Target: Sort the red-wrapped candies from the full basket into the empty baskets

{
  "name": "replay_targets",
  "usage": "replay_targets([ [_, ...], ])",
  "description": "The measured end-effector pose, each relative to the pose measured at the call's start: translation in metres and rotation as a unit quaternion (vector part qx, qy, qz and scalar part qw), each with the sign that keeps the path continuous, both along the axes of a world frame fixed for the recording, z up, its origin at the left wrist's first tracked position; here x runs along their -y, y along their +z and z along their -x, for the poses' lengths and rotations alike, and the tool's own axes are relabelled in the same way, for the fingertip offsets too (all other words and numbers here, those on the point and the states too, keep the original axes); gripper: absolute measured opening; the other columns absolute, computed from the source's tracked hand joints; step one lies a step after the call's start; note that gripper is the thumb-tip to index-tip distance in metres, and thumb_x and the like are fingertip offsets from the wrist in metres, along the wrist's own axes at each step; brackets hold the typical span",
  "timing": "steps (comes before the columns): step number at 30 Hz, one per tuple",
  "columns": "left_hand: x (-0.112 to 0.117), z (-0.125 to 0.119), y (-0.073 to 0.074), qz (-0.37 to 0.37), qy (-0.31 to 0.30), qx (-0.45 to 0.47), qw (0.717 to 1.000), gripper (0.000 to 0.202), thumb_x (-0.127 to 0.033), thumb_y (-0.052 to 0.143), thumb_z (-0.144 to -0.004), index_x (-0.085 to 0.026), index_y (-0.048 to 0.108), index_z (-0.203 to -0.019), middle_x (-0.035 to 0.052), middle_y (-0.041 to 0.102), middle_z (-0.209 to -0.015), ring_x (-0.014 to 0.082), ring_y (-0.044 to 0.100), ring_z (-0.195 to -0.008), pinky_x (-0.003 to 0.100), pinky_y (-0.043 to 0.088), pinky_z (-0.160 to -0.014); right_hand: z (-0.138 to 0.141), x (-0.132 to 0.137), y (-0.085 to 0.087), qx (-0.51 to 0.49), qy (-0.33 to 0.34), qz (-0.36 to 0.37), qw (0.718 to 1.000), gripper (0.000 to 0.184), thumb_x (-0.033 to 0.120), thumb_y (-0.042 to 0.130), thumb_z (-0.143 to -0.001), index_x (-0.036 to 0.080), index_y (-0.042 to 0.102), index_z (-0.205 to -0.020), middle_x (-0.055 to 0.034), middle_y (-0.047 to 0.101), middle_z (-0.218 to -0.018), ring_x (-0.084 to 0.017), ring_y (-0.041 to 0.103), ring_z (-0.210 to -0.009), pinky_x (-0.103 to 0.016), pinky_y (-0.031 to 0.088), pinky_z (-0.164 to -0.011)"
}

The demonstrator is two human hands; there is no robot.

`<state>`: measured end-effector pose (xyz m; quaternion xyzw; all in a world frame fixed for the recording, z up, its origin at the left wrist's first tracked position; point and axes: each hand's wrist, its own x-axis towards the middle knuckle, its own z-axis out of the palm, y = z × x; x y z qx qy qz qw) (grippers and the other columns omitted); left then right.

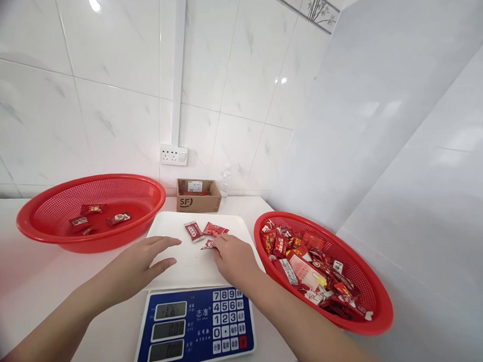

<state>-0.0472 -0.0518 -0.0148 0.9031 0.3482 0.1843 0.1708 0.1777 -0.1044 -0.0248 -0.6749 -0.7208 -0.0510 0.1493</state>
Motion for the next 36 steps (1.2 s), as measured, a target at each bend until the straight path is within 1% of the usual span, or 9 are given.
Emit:
replay_targets([
  [3,0.001,-0.001,0.001,0.004,-0.001,-0.005,1.0,0.036,-0.037,0.041,-0.089,-0.027,0.052,-0.121,0.0033,0.059,-0.121,0.0244,0.053,-0.11,0.037,0.043,-0.089,0.004,-0.007,-0.003,-0.028,0.025,0.022,0.999,0.025,0.011,0.045,-0.083,0.021,0.065,-0.092,-0.0028,0.063,-0.099,-0.018,0.058,-0.093,-0.029,0.045,-0.078],
  [7,0.002,0.0,0.001,0.003,-0.007,-0.004,1.0,0.036,-0.037,0.041,-0.089,-0.026,0.052,-0.121,0.0035,0.059,-0.122,0.0243,0.052,-0.111,0.037,0.043,-0.09,0.01,-0.011,-0.012,-0.056,0.081,0.007,0.995,0.025,0.007,0.046,-0.082,0.02,0.064,-0.092,-0.0032,0.062,-0.103,-0.016,0.057,-0.095,-0.029,0.045,-0.081],
  [12,0.001,0.001,0.001,-0.001,-0.011,0.0,1.0,0.036,-0.036,0.041,-0.089,-0.027,0.051,-0.122,0.0031,0.058,-0.123,0.0239,0.051,-0.113,0.038,0.042,-0.091,0.012,-0.007,-0.019,-0.074,0.142,-0.017,0.987,0.023,0.011,0.048,-0.084,0.021,0.063,-0.098,-0.0037,0.061,-0.102,-0.016,0.056,-0.096,-0.03,0.046,-0.085],
  [17,0.001,0.002,0.001,-0.002,-0.013,-0.001,1.0,0.036,-0.035,0.041,-0.089,-0.027,0.051,-0.122,0.0027,0.058,-0.123,0.0237,0.052,-0.112,0.038,0.043,-0.091,0.013,-0.005,-0.022,-0.084,0.174,-0.027,0.981,0.024,0.011,0.046,-0.085,0.019,0.064,-0.099,-0.005,0.062,-0.103,-0.017,0.055,-0.097,-0.03,0.047,-0.085],
  [23,0.001,0.003,0.001,-0.01,-0.012,-0.002,1.0,0.037,-0.035,0.041,-0.089,-0.027,0.05,-0.123,0.0033,0.058,-0.124,0.0243,0.051,-0.113,0.039,0.042,-0.092,0.012,-0.011,-0.023,-0.091,0.181,-0.037,0.979,0.028,0.006,0.045,-0.084,0.02,0.064,-0.099,-0.0046,0.062,-0.106,-0.016,0.055,-0.1,-0.031,0.046,-0.089],
  [27,0.003,0.003,0.003,-0.003,-0.013,-0.01,1.0,0.037,-0.035,0.041,-0.089,-0.027,0.05,-0.124,0.0029,0.058,-0.124,0.0243,0.051,-0.114,0.039,0.042,-0.092,0.009,-0.014,-0.024,-0.097,0.197,-0.037,0.975,0.029,0.007,0.043,-0.085,0.021,0.065,-0.099,-0.0032,0.063,-0.108,-0.015,0.056,-0.102,-0.029,0.045,-0.091],
  [31,0.003,0.002,0.004,-0.007,-0.015,-0.011,1.0,0.037,-0.034,0.042,-0.088,-0.027,0.05,-0.124,0.003,0.058,-0.123,0.0242,0.052,-0.112,0.039,0.043,-0.091,0.01,-0.01,-0.02,-0.079,0.208,-0.028,0.975,0.028,0.008,0.043,-0.084,0.019,0.066,-0.096,-0.0039,0.064,-0.106,-0.015,0.057,-0.099,-0.028,0.045,-0.089],
  [33,0.002,0.003,0.003,-0.012,-0.015,-0.006,1.0,0.036,-0.034,0.042,-0.088,-0.028,0.051,-0.123,0.0027,0.059,-0.122,0.0239,0.053,-0.111,0.038,0.043,-0.09,0.011,-0.005,-0.015,-0.062,0.194,-0.015,0.979,0.028,0.008,0.043,-0.083,0.019,0.065,-0.095,-0.0036,0.065,-0.101,-0.015,0.058,-0.095,-0.028,0.046,-0.086],
  [36,0.002,0.004,0.002,-0.013,-0.013,-0.001,1.0,0.036,-0.034,0.043,-0.088,-0.028,0.051,-0.123,0.003,0.06,-0.12,0.0233,0.053,-0.11,0.037,0.043,-0.09,0.009,0.003,-0.008,-0.034,0.146,0.012,0.989,0.028,0.008,0.042,-0.082,0.021,0.065,-0.092,-0.0029,0.065,-0.096,-0.015,0.059,-0.091,-0.028,0.047,-0.081],
])
